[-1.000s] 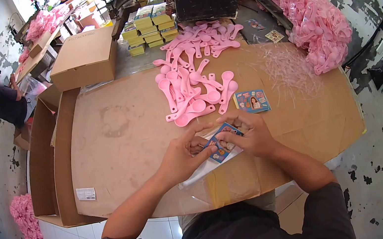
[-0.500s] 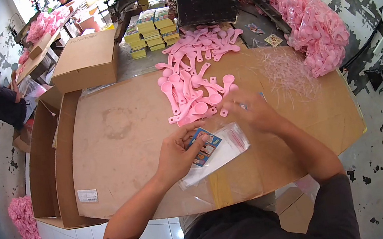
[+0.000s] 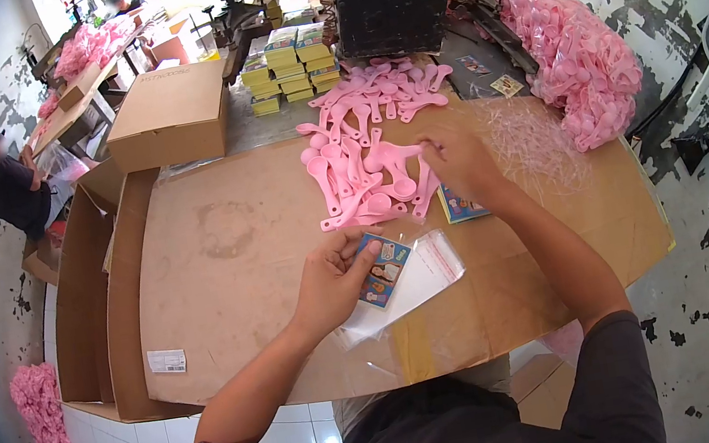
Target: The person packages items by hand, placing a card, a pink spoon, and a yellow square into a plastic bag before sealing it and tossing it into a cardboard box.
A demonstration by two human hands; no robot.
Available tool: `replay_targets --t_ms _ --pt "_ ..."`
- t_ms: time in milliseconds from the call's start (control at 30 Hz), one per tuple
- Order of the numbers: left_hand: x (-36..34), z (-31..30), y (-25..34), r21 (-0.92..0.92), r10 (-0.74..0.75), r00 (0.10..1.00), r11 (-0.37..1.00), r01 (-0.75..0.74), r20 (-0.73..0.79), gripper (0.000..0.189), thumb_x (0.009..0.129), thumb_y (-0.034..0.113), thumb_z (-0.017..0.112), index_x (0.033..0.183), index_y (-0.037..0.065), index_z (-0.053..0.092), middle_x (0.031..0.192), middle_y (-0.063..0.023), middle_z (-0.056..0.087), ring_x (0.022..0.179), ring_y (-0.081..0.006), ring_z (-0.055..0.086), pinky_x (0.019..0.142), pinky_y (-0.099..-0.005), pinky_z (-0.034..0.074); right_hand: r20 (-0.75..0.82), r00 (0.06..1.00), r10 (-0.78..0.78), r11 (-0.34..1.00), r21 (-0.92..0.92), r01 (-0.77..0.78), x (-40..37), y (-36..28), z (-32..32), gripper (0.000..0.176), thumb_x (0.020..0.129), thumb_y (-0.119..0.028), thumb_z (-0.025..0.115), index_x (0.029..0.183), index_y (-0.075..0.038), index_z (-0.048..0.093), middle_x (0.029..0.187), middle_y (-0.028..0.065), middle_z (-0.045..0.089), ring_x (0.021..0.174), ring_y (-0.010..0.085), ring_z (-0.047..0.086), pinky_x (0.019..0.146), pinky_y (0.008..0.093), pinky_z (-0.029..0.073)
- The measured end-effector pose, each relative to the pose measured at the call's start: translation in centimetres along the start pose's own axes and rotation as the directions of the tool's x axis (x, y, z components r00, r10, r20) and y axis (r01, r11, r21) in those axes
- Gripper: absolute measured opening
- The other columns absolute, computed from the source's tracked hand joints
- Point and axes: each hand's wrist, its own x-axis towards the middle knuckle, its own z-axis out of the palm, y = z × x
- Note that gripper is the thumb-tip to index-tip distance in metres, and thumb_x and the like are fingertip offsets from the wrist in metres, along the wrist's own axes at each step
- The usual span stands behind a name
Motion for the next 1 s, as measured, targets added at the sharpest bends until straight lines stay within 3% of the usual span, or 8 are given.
replay_targets --t_ms 33,133,333,533,633,733,800,1000 --pt "0.0 0.0 0.1 -0.023 0.000 1.000 1.000 0.000 -0.003 0.028 0.103 0.013 0.066 0.127 -0.001 0.062 0.107 -0.0079 0.074 0.090 -0.0092 0.071 0.075 -0.0228 0.058 -0.061 0.997 -0.044 0.998 0.038 0.046 -0.4 -0.6 -1.0 0.020 0.095 -0.016 0.061 0.100 -0.001 0.073 0.088 0.0130 0.069 0.081 0.0276 0.065 0.075 0.0416 0.051" --pt "-0.1 0.2 0.4 -0.078 0.002 1.000 0.997 -0.003 -0.008 0.027 0.103 0.011 0.066 0.127 -0.001 0.063 0.107 -0.0081 0.075 0.091 -0.0096 0.072 0.076 -0.0227 0.058 0.280 0.960 0.005 0.974 0.218 -0.068 -2.6 -3.5 -4.8 0.017 0.097 -0.011 0.058 0.097 0.000 0.071 0.083 0.0089 0.063 0.074 0.0188 0.058 0.068 0.0345 0.047" --pt "-0.2 0.3 0.2 -0.059 -0.016 0.998 0.998 0.020 0.064 0.029 0.103 0.011 0.067 0.127 -0.004 0.063 0.109 -0.0080 0.075 0.090 -0.0068 0.070 0.075 -0.0227 0.057 0.206 0.978 -0.034 0.922 0.383 -0.048 -4.8 -5.1 -5.7 0.011 0.093 -0.006 0.062 0.096 0.001 0.070 0.081 0.0062 0.060 0.072 0.0131 0.053 0.066 0.0290 0.044" --pt "-0.5 0.4 0.5 0.039 -0.080 0.988 0.996 0.075 0.130 0.029 0.103 0.015 0.067 0.127 -0.002 0.067 0.103 -0.0061 0.075 0.088 -0.0043 0.068 0.073 -0.0220 0.056 0.242 0.937 -0.251 0.944 0.276 0.182 -4.7 -6.3 -5.0 0.015 0.092 -0.002 0.059 0.103 0.001 0.069 0.087 0.0082 0.063 0.078 0.0237 0.059 0.070 0.0373 0.048" --pt "-0.3 0.4 0.1 0.097 -0.066 0.987 0.994 0.052 0.149 0.032 0.104 0.016 0.066 0.132 -0.002 0.066 0.104 -0.0066 0.076 0.090 -0.0068 0.069 0.077 -0.0242 0.057 0.228 0.934 -0.276 0.919 0.346 0.187 -5.0 -7.5 -4.0 0.027 0.095 -0.004 0.054 0.119 0.000 0.066 0.107 0.0130 0.066 0.092 0.0302 0.063 0.082 0.0407 0.050" --pt "-0.1 0.3 -0.8 0.063 -0.021 0.980 0.998 0.009 0.199 0.035 0.105 0.016 0.065 0.134 -0.004 0.063 0.110 -0.0082 0.075 0.096 -0.0097 0.069 0.085 -0.0268 0.057 0.318 0.901 -0.295 0.883 0.452 0.130 -5.3 -8.8 -3.6 0.037 0.100 -0.010 0.050 0.135 -0.003 0.059 0.132 0.0143 0.061 0.110 0.0284 0.062 0.097 0.0419 0.048" --pt "-0.1 0.4 -0.6 -0.063 -0.039 0.968 0.996 0.056 0.246 0.037 0.105 0.015 0.064 0.134 -0.006 0.062 0.114 -0.0094 0.074 0.101 -0.0115 0.069 0.091 -0.0284 0.056 0.446 0.873 -0.196 0.819 0.564 -0.104 -5.3 -9.1 -3.6 0.042 0.102 -0.014 0.047 0.143 -0.004 0.054 0.144 0.0142 0.055 0.124 0.0272 0.057 0.107 0.0417 0.042" --pt "-0.3 -0.1 0.5 -0.027 -0.004 0.953 1.000 0.012 0.304 0.036 0.105 0.018 0.063 0.134 -0.003 0.061 0.117 -0.0133 0.074 0.111 -0.0201 0.071 0.097 -0.0343 0.056 0.567 0.776 -0.278 0.434 0.794 -0.425 -5.8 -8.9 -1.5 0.059 0.104 -0.026 0.047 0.157 -0.002 0.037 0.161 0.0155 0.041 0.150 0.0287 0.037 0.123 0.0446 0.028"
